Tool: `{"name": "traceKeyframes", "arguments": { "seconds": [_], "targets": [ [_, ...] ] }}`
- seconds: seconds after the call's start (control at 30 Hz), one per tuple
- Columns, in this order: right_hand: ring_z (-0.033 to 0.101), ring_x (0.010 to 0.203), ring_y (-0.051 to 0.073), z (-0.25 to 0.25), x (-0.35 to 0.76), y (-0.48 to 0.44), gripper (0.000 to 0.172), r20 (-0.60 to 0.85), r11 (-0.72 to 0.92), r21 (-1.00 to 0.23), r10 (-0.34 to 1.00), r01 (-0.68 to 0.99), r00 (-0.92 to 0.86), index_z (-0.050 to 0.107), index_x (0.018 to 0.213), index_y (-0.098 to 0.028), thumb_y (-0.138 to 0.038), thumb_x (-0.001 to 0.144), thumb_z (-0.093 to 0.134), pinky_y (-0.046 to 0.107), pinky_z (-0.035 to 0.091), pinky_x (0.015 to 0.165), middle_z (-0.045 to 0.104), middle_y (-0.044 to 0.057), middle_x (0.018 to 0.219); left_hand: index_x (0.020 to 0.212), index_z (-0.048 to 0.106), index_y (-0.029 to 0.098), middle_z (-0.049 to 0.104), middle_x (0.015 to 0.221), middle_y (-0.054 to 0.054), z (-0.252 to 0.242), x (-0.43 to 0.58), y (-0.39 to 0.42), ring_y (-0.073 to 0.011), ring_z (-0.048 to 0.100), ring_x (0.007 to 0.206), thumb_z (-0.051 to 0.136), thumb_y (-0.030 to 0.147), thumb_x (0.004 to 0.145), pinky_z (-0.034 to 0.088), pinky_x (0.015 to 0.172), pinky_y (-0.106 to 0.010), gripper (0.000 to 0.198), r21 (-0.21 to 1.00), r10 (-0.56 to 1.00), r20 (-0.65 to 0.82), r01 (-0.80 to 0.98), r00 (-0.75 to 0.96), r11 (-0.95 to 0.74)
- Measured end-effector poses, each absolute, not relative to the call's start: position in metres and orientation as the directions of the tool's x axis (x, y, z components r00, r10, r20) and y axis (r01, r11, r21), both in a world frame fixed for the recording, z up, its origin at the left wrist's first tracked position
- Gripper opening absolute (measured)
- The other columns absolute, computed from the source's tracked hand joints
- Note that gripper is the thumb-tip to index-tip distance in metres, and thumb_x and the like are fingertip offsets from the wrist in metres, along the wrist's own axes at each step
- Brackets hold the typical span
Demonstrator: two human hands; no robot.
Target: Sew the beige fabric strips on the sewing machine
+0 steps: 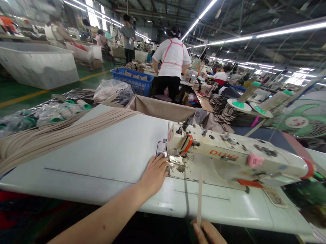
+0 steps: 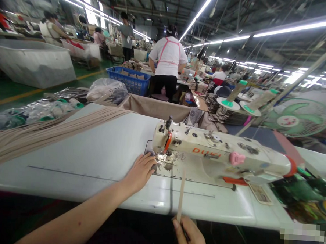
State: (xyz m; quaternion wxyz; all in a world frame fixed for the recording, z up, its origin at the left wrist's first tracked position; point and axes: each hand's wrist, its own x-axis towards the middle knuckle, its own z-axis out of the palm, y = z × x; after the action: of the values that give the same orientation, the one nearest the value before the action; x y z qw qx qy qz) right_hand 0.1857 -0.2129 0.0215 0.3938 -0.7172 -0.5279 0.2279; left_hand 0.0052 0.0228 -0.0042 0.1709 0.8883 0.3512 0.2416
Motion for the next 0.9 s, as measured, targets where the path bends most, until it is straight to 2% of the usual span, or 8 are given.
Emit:
{"name": "traceKeyframes", "arguments": {
  "seconds": [0.1,0.27,0.47,0.53,0.6,0.73,0.9],
  "targets": [
    [0.073,0.079,0.023,0.017,0.184,-0.213,0.039,0.088,-0.142,-0.809,0.930,0.570,0.357,0.080,0.089,-0.025,-0.060,0.092,0.061,0.022,0.059,0.074,0.075,0.006,0.082,0.124,0.060,0.024,0.057,0.146,-0.006,-0.007,0.005,0.025,-0.0271,0.039,0.148,0.054,0.016,0.097,0.029,0.125,-0.057,0.029,0.523,0.711,0.309,0.512,0.632,-0.682],
    [0.074,0.094,0.023,0.015,0.171,-0.200,0.039,0.068,-0.142,-0.811,0.941,0.568,0.333,0.077,0.113,-0.024,-0.054,0.096,0.060,0.026,0.058,0.089,0.078,0.008,0.104,0.117,0.066,0.021,0.063,0.135,-0.009,-0.014,0.011,0.054,-0.0261,0.048,0.141,0.058,0.010,0.089,0.036,0.122,-0.048,0.031,0.630,0.759,0.264,0.489,0.596,-0.603],
    [0.075,0.096,0.025,0.013,0.153,-0.169,0.050,0.056,-0.187,-0.760,0.935,0.623,0.349,0.066,0.136,-0.024,-0.054,0.098,0.052,0.030,0.060,0.084,0.078,0.011,0.108,0.127,0.066,0.018,0.060,0.142,-0.012,-0.012,0.028,0.111,-0.0276,0.048,0.140,0.058,0.014,0.088,0.036,0.122,-0.044,0.040,0.615,0.764,0.212,0.524,0.610,-0.589],
    [0.076,0.095,0.024,0.014,0.148,-0.157,0.054,0.037,-0.190,-0.754,0.944,0.629,0.329,0.057,0.147,-0.026,-0.051,0.100,0.049,0.032,0.060,0.084,0.078,0.009,0.107,0.126,0.067,0.020,0.059,0.144,-0.010,-0.008,0.033,0.125,-0.0277,0.047,0.141,0.058,0.016,0.088,0.035,0.122,-0.043,0.039,0.606,0.755,0.206,0.525,0.622,-0.598],
    [0.074,0.104,0.023,0.014,0.143,-0.147,0.056,0.012,-0.176,-0.771,0.957,0.611,0.291,0.048,0.153,-0.028,-0.047,0.101,0.047,0.033,0.058,0.090,0.077,0.008,0.114,0.129,0.067,0.022,0.058,0.146,-0.009,-0.003,0.038,0.135,-0.0286,0.046,0.142,0.060,0.018,0.088,0.034,0.121,-0.043,0.042,0.598,0.751,0.205,0.527,0.628,-0.604],
    [0.064,0.127,0.024,0.016,0.136,-0.130,0.050,-0.024,-0.157,-0.814,0.971,0.560,0.237,0.055,0.147,-0.028,-0.042,0.100,0.048,0.037,0.050,0.107,0.070,0.008,0.135,0.139,0.061,0.024,0.058,0.147,-0.010,0.005,0.047,0.145,-0.0323,0.048,0.141,0.067,0.024,0.085,0.034,0.120,-0.045,0.054,0.587,0.760,0.201,0.545,0.618,-0.598],
    [0.067,0.122,0.027,0.019,0.133,-0.118,0.051,-0.068,-0.199,-0.819,0.965,0.538,0.254,0.058,0.145,-0.022,-0.039,0.098,0.049,0.040,0.052,0.104,0.071,0.011,0.131,0.144,0.055,0.021,0.060,0.142,-0.015,0.009,0.055,0.153,-0.0374,0.048,0.139,0.077,0.032,0.079,0.032,0.119,-0.051,0.069,0.580,0.782,0.175,0.579,0.599,-0.573]
  ]
}}
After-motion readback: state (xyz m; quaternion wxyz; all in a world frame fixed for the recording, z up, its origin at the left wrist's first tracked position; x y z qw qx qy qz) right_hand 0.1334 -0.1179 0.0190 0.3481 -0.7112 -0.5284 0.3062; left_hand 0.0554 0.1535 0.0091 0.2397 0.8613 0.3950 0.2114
